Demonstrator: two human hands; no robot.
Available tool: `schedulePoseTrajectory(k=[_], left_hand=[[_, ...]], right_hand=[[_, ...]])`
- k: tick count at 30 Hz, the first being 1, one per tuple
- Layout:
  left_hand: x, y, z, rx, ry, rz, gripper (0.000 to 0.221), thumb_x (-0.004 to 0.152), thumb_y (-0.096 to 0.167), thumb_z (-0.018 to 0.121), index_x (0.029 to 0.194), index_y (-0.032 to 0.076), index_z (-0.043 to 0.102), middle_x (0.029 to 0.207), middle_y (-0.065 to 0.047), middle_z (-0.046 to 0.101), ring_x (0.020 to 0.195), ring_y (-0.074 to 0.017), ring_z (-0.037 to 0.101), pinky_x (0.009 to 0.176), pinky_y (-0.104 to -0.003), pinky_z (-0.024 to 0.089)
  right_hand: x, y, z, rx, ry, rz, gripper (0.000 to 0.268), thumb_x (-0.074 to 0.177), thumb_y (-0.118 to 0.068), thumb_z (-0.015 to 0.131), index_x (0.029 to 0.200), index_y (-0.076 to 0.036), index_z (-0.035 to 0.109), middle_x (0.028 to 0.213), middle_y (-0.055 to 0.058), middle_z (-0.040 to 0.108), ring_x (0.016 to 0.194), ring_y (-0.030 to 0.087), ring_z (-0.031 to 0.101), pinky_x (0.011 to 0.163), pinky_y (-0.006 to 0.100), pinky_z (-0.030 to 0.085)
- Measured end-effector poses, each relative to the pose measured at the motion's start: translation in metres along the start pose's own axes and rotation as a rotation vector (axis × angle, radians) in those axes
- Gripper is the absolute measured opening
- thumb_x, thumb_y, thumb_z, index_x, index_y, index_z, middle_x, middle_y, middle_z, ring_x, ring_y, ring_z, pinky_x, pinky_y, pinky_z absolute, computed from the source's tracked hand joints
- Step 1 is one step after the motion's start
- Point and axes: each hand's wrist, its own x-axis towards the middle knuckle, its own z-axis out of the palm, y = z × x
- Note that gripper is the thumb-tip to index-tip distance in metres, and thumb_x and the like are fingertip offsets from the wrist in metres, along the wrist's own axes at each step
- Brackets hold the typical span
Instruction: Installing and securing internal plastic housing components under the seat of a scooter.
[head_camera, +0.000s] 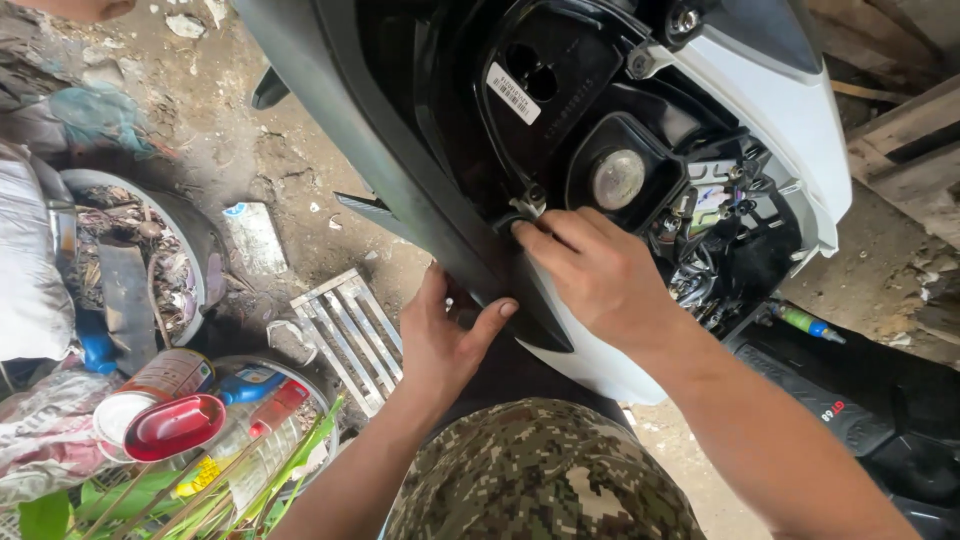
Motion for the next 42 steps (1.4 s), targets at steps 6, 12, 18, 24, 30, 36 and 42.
schedulePoseTrajectory(k=[6,12,18,24,30,36,42], left_hand=[[0.005,-0.01,0.007,-0.109,-0.027,0.034,0.059,0.086,0.043,0.098,0.111,0.0,0.066,0.089,-0.025,0.077,0.084,-0.0488,0.081,0.064,-0.05,0.068],[0.008,-0.018,0.01,-0.148,-0.012,0.121,0.054,0.089,0.04,0.096,0.105,-0.001,0.065,0.082,-0.025,0.073,0.073,-0.0445,0.077,0.055,-0.045,0.063],[0.008,-0.026,0.018,-0.177,0.033,0.159,0.047,0.091,0.038,0.095,0.103,0.001,0.067,0.079,-0.021,0.071,0.07,-0.0378,0.075,0.051,-0.042,0.06],[0.006,-0.019,0.018,-0.227,0.032,0.185,0.042,0.093,0.034,0.093,0.103,0.002,0.068,0.078,-0.019,0.071,0.068,-0.0342,0.074,0.053,-0.04,0.06],[0.004,-0.032,0.025,-0.284,0.063,0.191,0.041,0.094,0.032,0.092,0.102,0.001,0.067,0.078,-0.02,0.07,0.068,-0.0327,0.073,0.055,-0.04,0.059],[0.009,-0.038,0.024,-0.301,0.055,0.179,0.039,0.093,0.031,0.093,0.106,0.003,0.069,0.08,-0.017,0.073,0.073,-0.029,0.076,0.058,-0.038,0.062],[0.008,-0.036,0.022,-0.307,0.04,0.17,0.039,0.095,0.029,0.092,0.107,0.001,0.067,0.08,-0.019,0.073,0.072,-0.03,0.076,0.058,-0.038,0.063]], right_hand=[[-0.003,0.006,0.009,-0.206,0.004,-0.095,0.021,0.118,-0.014,0.057,0.123,-0.006,0.076,0.103,0.006,0.061,0.089,0.021,0.066,0.075,0.028,0.059],[-0.011,0.01,0.018,-0.26,-0.008,-0.134,0.022,0.118,-0.011,0.057,0.129,-0.007,0.075,0.11,0.007,0.064,0.095,0.021,0.068,0.08,0.027,0.061],[-0.013,0.01,0.025,-0.117,0.006,-0.023,0.023,0.118,-0.011,0.055,0.125,-0.002,0.075,0.105,0.007,0.063,0.094,0.022,0.07,0.082,0.029,0.063],[-0.012,0.011,0.026,-0.185,0.002,-0.062,0.02,0.117,-0.01,0.059,0.127,-0.002,0.075,0.106,0.008,0.064,0.096,0.022,0.071,0.083,0.03,0.063],[-0.02,0.01,0.044,-0.213,0.066,0.029,0.014,0.113,-0.016,0.069,0.122,-0.006,0.075,0.097,0.003,0.061,0.084,0.02,0.072,0.074,0.028,0.062],[-0.015,0.004,0.035,-0.237,0.087,0.098,0.011,0.112,-0.021,0.074,0.115,-0.01,0.074,0.092,0.0,0.059,0.079,0.019,0.071,0.07,0.03,0.062],[-0.009,0.017,0.028,-0.154,0.023,-0.054,0.016,0.117,-0.017,0.061,0.123,-0.009,0.074,0.099,0.006,0.063,0.081,0.024,0.072,0.072,0.033,0.063]])
